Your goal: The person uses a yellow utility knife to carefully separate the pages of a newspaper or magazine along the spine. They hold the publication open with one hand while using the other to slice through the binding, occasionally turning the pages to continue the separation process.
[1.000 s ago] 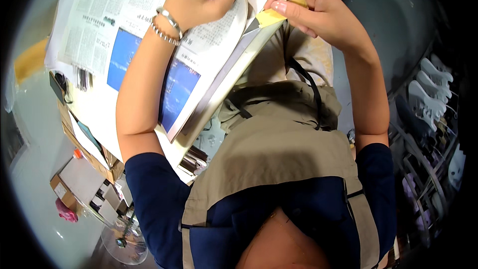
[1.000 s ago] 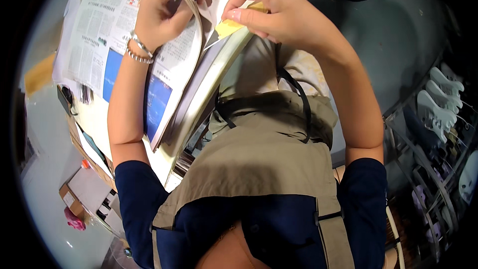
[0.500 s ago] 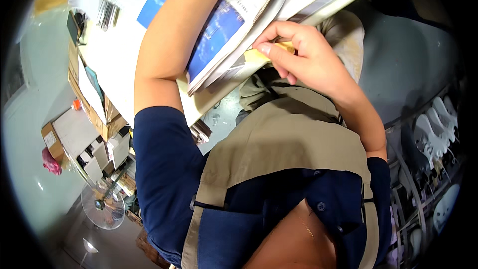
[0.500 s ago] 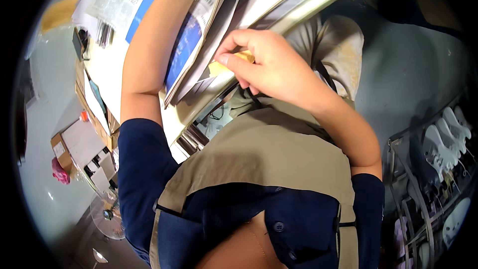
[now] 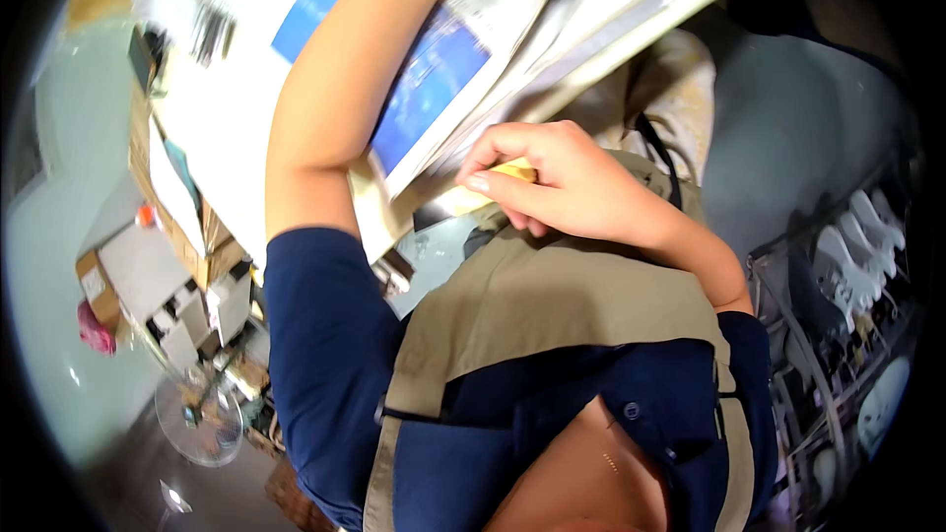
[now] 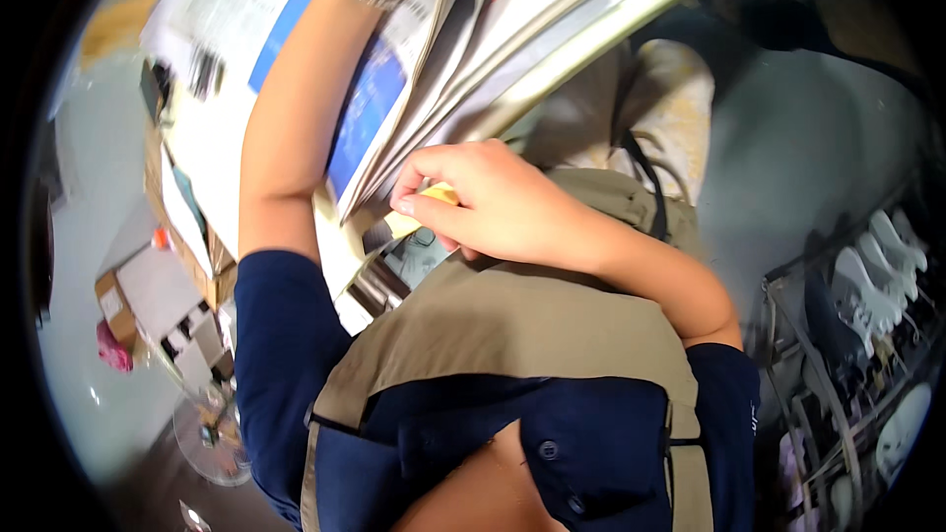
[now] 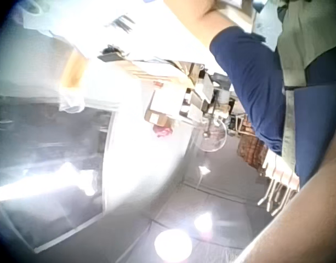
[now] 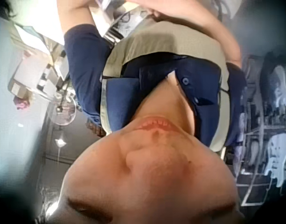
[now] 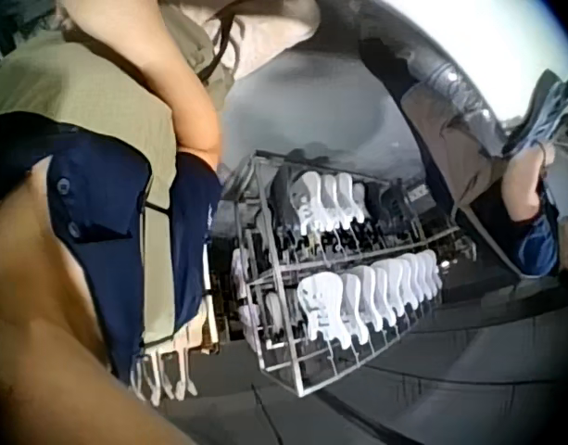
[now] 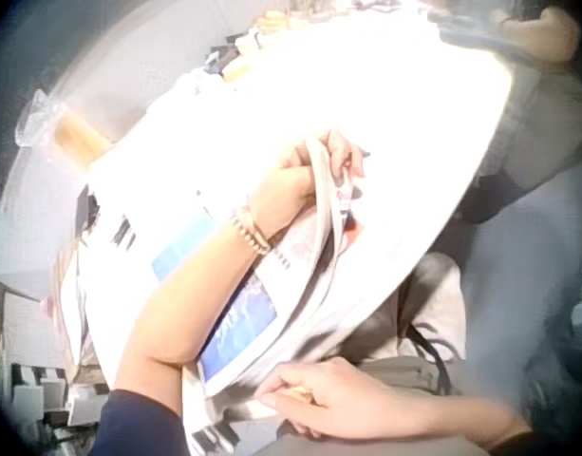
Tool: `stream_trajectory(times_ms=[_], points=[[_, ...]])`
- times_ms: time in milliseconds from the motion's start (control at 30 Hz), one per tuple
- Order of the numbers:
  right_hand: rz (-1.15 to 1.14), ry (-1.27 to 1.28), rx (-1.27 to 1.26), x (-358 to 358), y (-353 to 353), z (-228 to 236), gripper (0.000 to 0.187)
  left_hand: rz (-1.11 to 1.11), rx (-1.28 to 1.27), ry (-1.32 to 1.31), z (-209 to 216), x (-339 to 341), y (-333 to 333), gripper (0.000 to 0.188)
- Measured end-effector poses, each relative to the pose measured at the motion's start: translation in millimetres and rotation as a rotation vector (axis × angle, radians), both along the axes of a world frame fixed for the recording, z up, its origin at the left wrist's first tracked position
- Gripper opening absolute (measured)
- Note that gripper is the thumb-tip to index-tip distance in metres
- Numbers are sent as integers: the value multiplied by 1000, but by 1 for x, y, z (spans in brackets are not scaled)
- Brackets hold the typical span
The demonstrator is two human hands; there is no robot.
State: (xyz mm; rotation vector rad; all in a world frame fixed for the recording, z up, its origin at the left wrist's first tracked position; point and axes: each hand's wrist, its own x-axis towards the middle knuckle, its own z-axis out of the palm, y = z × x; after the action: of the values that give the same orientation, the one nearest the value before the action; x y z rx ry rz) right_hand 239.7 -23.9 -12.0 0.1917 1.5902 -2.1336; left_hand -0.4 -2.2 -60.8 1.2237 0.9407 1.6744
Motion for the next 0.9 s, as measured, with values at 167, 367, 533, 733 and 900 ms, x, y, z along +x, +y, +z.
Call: stream_trajectory(times_ms=[167,367,533,733,900], points=[[-450,50,41,44,82,4,18,46,-132,479,15,11,-7,7],[-1124,174,289,63,126,-9,19,56,76,1085,45,24,2,6],[-1169,205,288,54,131,-14,18,31,13,1118,45,24,1,10],[-1109,237,330,46,129,-10,17,76,99,1054,44,19,-8,19],[-1110,212,501,38,121,0,12,223,-38,906,48,37,-11,26]])
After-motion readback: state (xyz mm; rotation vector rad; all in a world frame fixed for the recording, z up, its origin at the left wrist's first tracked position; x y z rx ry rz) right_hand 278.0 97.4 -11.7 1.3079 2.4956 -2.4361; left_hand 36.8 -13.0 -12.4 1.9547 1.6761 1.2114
